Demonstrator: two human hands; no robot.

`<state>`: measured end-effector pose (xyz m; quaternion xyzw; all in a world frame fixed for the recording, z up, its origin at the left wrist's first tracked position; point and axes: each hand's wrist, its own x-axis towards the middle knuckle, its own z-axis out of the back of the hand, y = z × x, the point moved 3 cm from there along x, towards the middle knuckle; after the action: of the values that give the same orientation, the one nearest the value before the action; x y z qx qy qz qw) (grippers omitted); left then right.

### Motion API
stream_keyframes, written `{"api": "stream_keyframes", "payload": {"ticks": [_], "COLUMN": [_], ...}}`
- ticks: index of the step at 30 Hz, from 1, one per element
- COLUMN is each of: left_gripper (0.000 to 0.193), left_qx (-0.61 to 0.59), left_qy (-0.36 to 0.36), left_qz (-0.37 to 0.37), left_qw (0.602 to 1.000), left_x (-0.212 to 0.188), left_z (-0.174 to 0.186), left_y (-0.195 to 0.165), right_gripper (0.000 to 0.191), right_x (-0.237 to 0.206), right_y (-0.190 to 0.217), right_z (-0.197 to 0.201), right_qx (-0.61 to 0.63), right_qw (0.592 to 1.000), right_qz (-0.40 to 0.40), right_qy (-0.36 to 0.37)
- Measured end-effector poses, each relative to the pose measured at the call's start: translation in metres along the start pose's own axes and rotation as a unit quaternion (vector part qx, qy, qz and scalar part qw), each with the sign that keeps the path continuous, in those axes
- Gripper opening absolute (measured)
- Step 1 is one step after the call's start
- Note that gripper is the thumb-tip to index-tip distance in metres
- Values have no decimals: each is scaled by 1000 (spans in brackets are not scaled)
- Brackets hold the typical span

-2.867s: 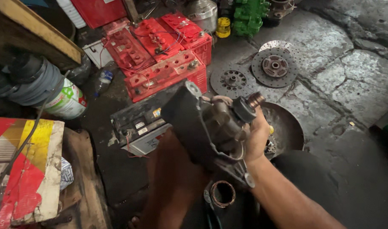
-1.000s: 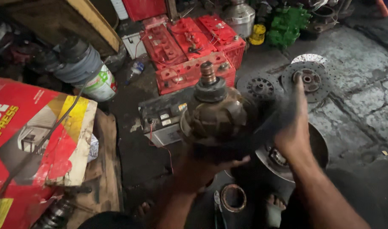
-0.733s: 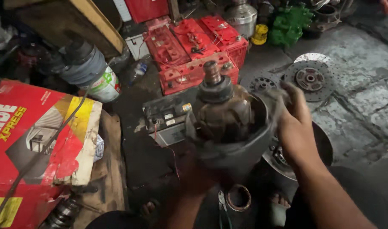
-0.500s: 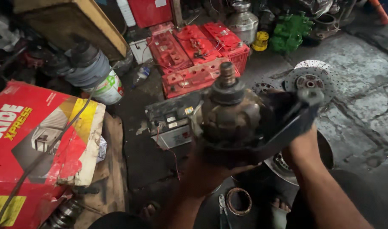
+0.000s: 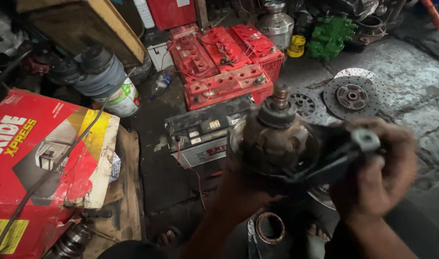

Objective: The person uses a screwdriver to adjust internal components of a disassembled alternator while connecting it to a car battery. They then rotate the alternator's pulley to test its operation.

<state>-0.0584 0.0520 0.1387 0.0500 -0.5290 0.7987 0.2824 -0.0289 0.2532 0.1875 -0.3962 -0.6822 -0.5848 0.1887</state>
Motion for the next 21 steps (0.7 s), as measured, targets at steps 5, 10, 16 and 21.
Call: {"api": "stream_keyframes", "payload": {"ticks": [5,10,16,21], "left_gripper": [75,61,74,102], "left_qx": [34,152,74,-309], "left_qy": [5,-24,-64,-70], "left_qz": [-49,-150,-107,-25], "left_qw": [998,977,989,948], "left_x": [-4,5,0,1], "left_z": [-10,0,23,18], "left_y": [11,11,-18,-38], "right_gripper": [49,53,39,25], "right_x": [-7,30,7,15], "right_y": [-16,-87,-87,-68], "right_z": [16,21,16,-5], "right_qx": [-116,-179,-62,-7], "right_qw": [992,955,963,944], "right_qz": [-38,-230,-262,-330], "right_qy": [21,-58,23,21]}}
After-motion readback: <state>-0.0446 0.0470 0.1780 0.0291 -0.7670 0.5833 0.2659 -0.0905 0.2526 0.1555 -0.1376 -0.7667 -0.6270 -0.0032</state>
